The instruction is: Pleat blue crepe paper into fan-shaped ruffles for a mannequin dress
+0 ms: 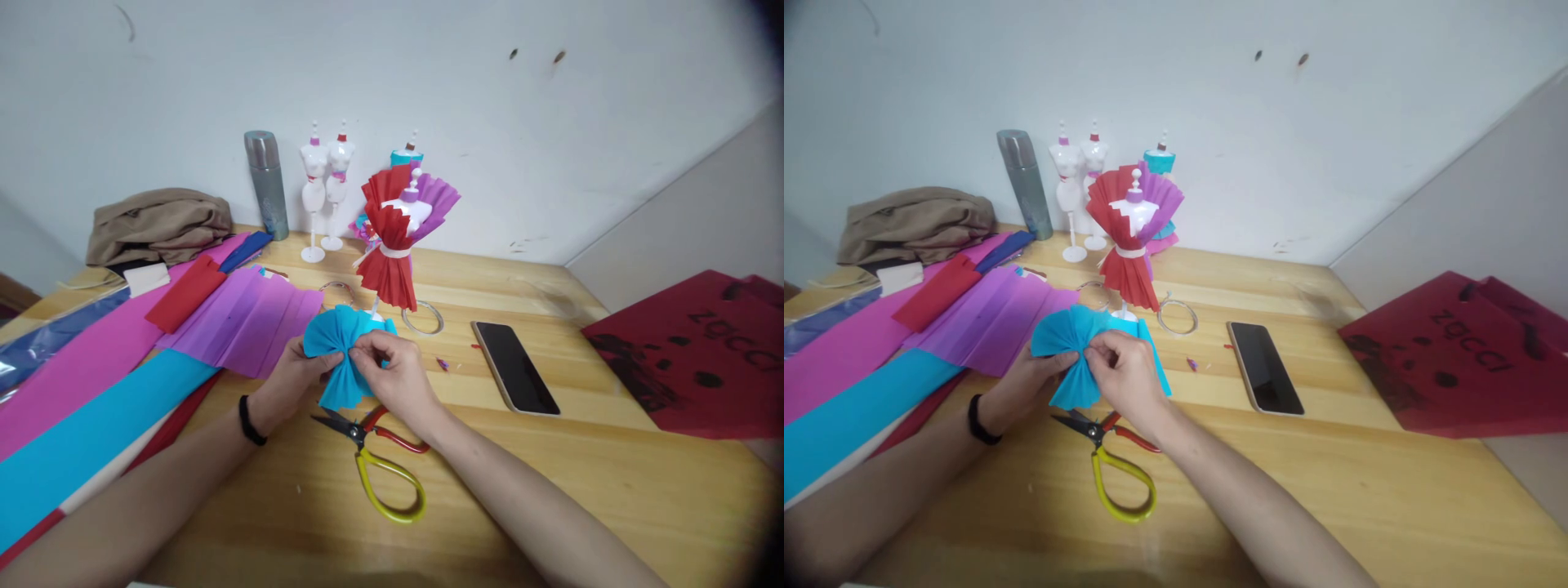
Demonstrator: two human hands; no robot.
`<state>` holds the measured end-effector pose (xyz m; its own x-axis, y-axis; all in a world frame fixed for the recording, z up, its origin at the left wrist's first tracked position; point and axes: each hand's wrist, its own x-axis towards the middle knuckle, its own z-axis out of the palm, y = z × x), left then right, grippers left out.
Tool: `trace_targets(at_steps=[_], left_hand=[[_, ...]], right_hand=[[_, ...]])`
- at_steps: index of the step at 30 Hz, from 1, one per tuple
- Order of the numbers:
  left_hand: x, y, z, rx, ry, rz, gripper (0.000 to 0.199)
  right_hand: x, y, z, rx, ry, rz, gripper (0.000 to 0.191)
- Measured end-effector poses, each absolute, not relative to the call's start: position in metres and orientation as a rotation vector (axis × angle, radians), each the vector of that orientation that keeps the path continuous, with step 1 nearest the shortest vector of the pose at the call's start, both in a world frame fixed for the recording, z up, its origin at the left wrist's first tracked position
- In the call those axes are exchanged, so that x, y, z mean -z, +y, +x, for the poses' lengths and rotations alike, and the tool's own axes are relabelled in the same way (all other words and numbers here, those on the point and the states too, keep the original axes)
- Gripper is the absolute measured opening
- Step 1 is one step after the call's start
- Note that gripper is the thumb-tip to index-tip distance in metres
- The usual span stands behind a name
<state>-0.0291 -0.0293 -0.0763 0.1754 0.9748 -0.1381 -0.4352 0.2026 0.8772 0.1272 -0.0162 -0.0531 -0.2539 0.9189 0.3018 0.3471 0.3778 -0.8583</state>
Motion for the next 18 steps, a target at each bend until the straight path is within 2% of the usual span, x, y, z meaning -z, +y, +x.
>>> trace_targets(at_steps=[11, 18], left_hand=[[0.0711, -0.0294, -0.0281, -1.267, 1.028, 0.961, 0.028], [0.0745, -0.0288, -0.0278, -1.273, 1.038, 0.914, 0.027]], right_hand=[[0.0523, -0.0104, 0.1312, -0.666, -1.865, -1.074, 0.012], [0.0513, -0.0126, 0.1312, -0.671, -1.892, -1.111, 0.014]])
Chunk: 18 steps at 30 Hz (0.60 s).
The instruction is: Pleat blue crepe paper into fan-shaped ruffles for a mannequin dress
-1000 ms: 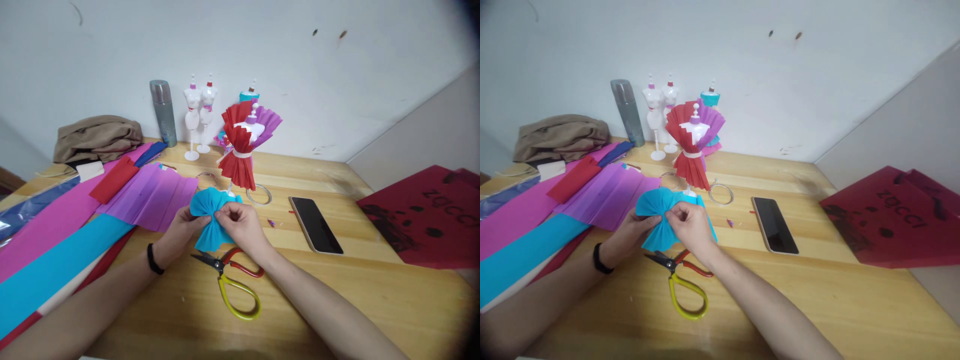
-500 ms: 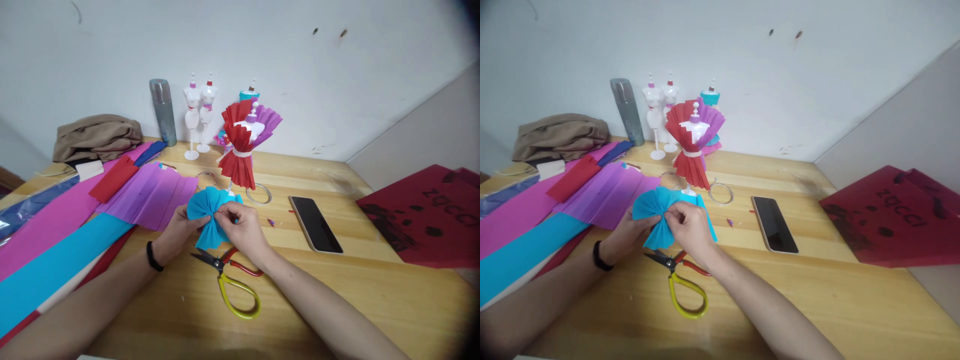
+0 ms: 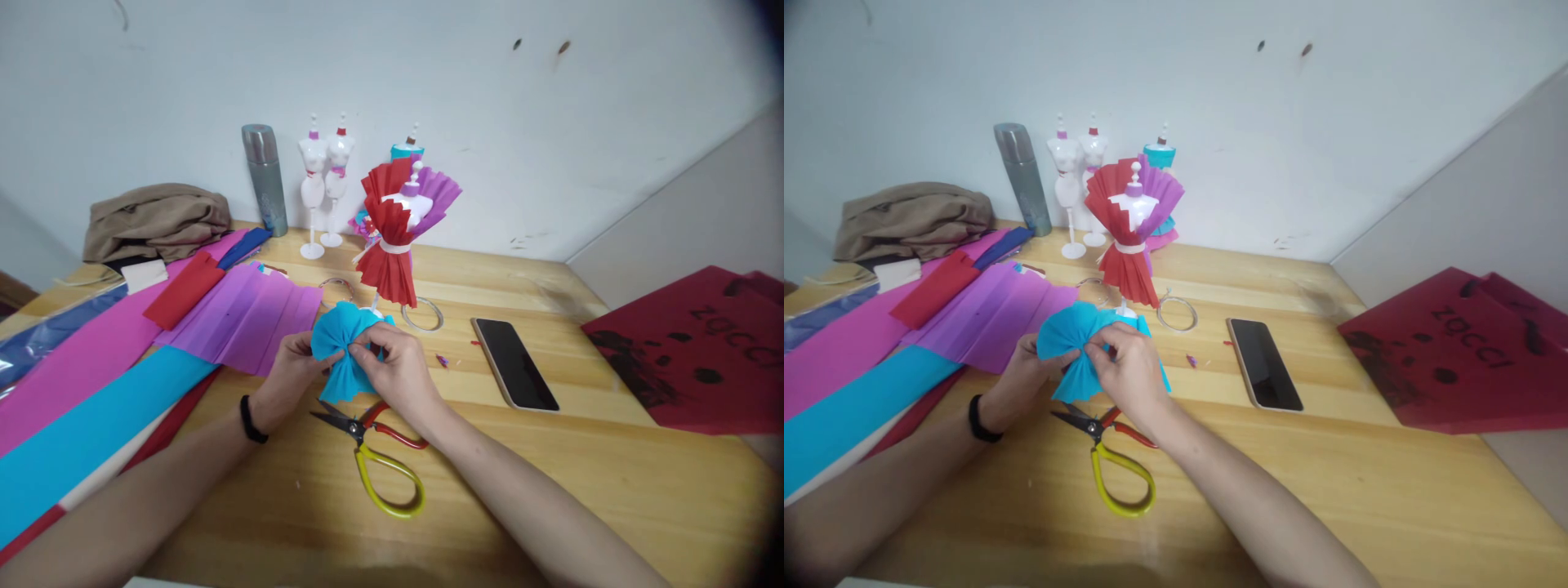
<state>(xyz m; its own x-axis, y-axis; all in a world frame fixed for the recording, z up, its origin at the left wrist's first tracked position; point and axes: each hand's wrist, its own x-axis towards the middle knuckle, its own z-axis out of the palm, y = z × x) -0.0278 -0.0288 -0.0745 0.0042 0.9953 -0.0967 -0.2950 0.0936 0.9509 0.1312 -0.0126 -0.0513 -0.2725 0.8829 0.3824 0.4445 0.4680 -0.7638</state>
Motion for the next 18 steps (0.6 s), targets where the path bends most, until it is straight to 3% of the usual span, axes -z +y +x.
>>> trace_targets(at_steps=[11, 18], left_hand=[[0.074, -0.024, -0.033, -1.081, 0.766, 0.759, 0.027], [0.074, -0.024, -0.035, -1.018, 0.709, 0.759, 0.03]], right_hand=[[0.043, 0.001, 0.144, -1.084, -2.007, -1.016, 0.016], [0.044, 0.0, 0.143, -1.171, -1.945, -1.038, 0.017]])
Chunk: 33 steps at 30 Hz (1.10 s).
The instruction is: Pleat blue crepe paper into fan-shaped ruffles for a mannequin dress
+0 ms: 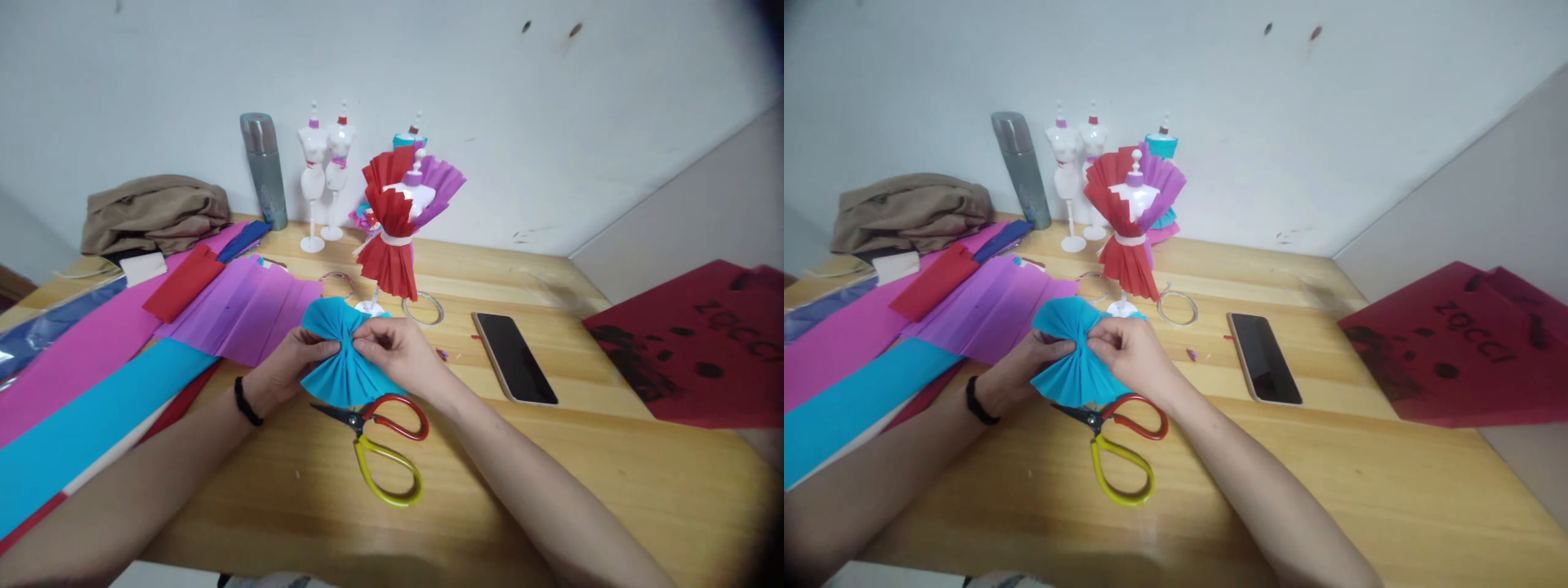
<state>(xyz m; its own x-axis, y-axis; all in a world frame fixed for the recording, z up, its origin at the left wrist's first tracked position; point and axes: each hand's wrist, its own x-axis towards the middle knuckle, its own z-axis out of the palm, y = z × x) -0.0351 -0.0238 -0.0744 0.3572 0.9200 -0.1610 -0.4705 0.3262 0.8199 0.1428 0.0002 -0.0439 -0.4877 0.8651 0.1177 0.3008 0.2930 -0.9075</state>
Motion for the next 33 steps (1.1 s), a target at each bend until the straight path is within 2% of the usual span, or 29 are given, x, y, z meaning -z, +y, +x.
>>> trace_targets(at_steps=[12, 20, 33], left_hand=[[0.0783, -0.0249, -0.0323, -1.056, 0.695, 0.72, 0.03], [0.0797, -0.0247, -0.0308, -1.065, 0.633, 0.698, 0.037], [0.0809, -0.0262, -0.0287, -1.071, 0.651, 0.677, 0.04]], right_hand=[[0.0407, -0.006, 0.1365, -0.957, -1.947, -1.099, 0.011], [0.0442, -0.001, 0.1389, -1.138, -1.789, -1.074, 0.015], [0.0437, -0.0072, 0.1337, -1.036, -1.819, -1.142, 0.014]])
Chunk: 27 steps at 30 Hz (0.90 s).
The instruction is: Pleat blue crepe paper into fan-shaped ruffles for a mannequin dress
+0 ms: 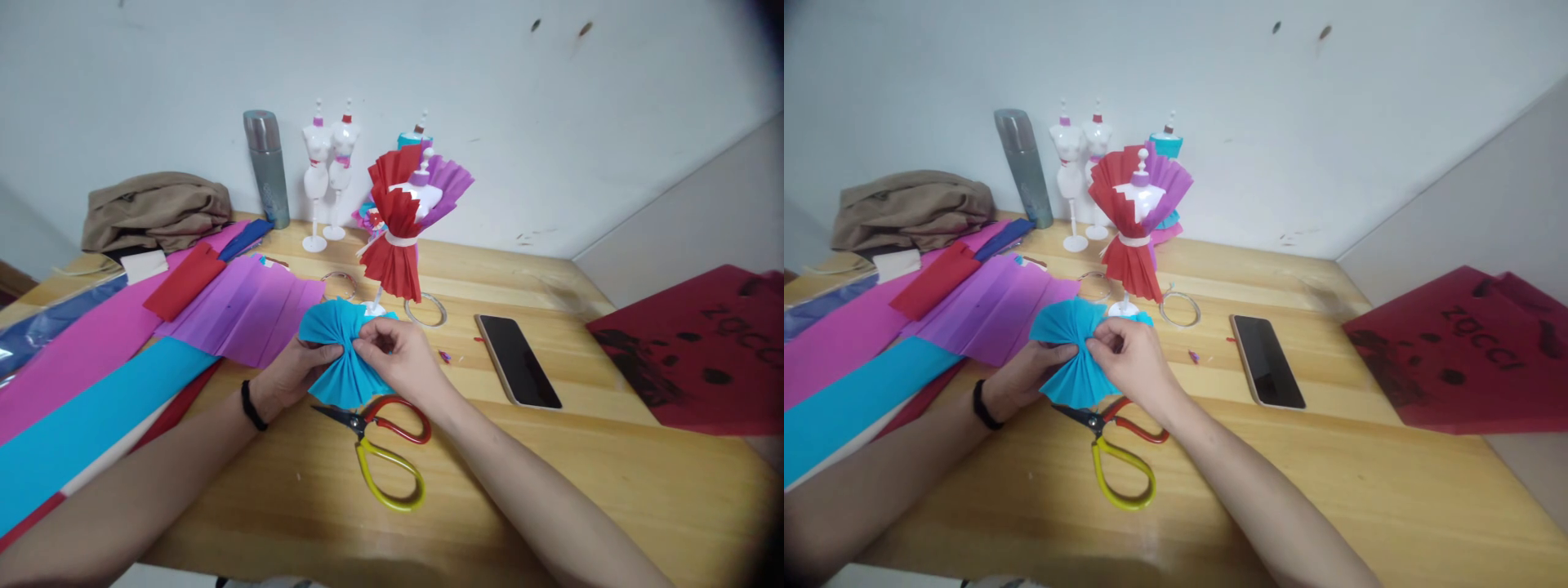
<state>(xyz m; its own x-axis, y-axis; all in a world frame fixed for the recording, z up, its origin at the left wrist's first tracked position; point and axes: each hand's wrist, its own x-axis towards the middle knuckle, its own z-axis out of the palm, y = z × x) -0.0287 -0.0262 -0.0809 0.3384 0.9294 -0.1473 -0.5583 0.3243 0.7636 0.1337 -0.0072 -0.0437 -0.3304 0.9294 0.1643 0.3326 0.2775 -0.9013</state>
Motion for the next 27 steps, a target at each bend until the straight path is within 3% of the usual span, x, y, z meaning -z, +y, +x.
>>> trace_targets(at_steps=[7, 13, 27], left_hand=[[0.0803, -0.0271, -0.0276, -1.073, 0.695, 0.635, 0.036], [0.08, -0.0283, -0.026, -1.078, 0.654, 0.674, 0.046], [0.077, -0.0283, -0.0239, -1.06, 0.633, 0.71, 0.046]], right_hand=[[0.043, -0.0076, 0.1326, -1.028, -1.841, -1.153, 0.015], [0.0463, -0.0066, 0.1323, -0.991, -1.827, -1.188, 0.015], [0.0494, -0.0123, 0.1311, -0.602, -1.996, -1.148, 0.017]])
